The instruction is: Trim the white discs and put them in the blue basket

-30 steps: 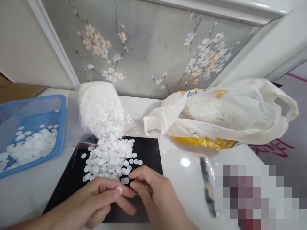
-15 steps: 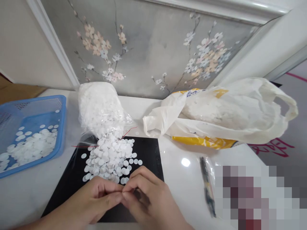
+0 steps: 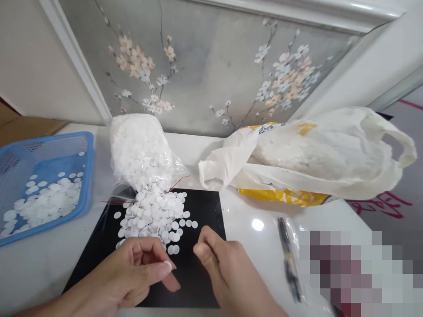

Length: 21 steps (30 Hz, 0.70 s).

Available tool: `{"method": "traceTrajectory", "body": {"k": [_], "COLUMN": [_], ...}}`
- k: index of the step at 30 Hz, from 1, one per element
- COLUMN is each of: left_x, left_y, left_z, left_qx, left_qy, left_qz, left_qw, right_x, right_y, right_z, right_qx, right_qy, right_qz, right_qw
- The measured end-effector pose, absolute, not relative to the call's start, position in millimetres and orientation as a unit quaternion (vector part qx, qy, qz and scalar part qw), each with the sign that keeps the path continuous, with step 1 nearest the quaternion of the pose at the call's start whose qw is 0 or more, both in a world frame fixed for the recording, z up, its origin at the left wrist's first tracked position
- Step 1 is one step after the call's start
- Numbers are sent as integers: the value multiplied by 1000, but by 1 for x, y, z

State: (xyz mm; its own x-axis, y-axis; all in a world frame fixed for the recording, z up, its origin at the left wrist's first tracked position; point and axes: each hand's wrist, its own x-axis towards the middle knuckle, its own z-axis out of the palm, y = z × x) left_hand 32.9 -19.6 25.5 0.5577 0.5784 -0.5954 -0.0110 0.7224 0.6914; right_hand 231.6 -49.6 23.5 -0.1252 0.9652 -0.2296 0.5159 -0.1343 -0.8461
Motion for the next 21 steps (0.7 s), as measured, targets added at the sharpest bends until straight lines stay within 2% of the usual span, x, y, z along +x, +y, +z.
{"method": "traceTrajectory", "body": {"k": [3,8,14,21], "left_x": [32,30,34,37], "left_y": [-19,-16,-17,-21], "left_z": [24,29,37,36], "left_qx": [317,337,367,469], "left_qy": [424,443,479,485], "left_qz": [188,174,157,152], "left_qw": [828,813,782,722], "right_x": [235,232,226,210], "right_y": [-48,-50,-56,-52], "right_z": [24,29,33,23], "right_qx": [-618,-600,-639,-573], "right_qy": [-645,-658,-589,-575], "right_qz": [377,353,407,510], "right_qw": [243,286,281,284]}}
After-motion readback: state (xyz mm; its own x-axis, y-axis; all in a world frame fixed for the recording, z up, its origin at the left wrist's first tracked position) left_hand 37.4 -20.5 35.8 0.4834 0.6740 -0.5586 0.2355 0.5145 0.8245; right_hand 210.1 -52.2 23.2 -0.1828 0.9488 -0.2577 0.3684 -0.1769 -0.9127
